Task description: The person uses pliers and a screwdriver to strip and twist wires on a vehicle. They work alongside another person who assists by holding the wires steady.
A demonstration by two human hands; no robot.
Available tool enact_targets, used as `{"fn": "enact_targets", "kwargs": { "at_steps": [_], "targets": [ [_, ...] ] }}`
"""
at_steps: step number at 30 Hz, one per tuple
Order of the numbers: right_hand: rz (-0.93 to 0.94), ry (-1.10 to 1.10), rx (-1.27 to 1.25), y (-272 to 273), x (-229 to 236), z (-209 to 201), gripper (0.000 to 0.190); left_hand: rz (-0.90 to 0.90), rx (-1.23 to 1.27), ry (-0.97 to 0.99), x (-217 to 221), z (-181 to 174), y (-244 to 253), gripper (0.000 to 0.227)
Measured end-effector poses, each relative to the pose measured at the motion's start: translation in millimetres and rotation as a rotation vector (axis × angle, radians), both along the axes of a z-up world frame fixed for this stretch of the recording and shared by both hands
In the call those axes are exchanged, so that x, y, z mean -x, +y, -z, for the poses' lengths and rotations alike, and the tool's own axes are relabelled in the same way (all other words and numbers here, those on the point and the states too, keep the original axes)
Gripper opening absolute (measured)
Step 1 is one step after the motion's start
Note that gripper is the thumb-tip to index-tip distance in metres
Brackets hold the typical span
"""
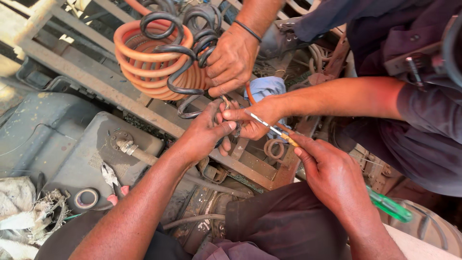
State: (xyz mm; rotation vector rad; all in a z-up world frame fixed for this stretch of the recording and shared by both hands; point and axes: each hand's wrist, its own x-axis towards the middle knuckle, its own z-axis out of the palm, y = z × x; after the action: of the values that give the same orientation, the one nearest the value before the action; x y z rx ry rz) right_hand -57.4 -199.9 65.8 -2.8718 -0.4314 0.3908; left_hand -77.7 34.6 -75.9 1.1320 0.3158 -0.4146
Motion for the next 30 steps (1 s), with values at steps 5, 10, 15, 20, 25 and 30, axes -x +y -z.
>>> {"fn": "enact_targets", "kwargs": {
  "at_steps": [5,10,15,20,25,30],
  "targets": [
    [-0.046,0.003,0.012,13.3,-1.6,6.8,0.030,0.031,-0.044,-0.064,8.4,12.8,-0.1,0.065],
    [-0.054,-0.014,0.100,11.3,-8.3,9.1,0.027,0.066,-0.060,-0.117,4.2,17.0,-6.1,0.067],
    [0.043,0.072,0.053,-0.8,-13.6,10.8,0.029,0.058,-0.150,-0.144,2.2,15.1,-8.6,0.066],
    [0.116,0.090,0.102,-8.0,-13.1,0.2,0.029,0.101,-0.537,-0.349,1.5,1.7,-11.3,0.063],
    [0.203,0.062,0.138,-18.6,-1.1,-2.9,0.031,0.145,-0.607,-0.269,-2.3,-3.8,-15.3,0.063],
    [0.311,0.137,0.059,-28.9,3.4,8.4,0.032,0.147,-0.662,-0.300,-4.8,0.1,-17.4,0.063]
  ]
}}
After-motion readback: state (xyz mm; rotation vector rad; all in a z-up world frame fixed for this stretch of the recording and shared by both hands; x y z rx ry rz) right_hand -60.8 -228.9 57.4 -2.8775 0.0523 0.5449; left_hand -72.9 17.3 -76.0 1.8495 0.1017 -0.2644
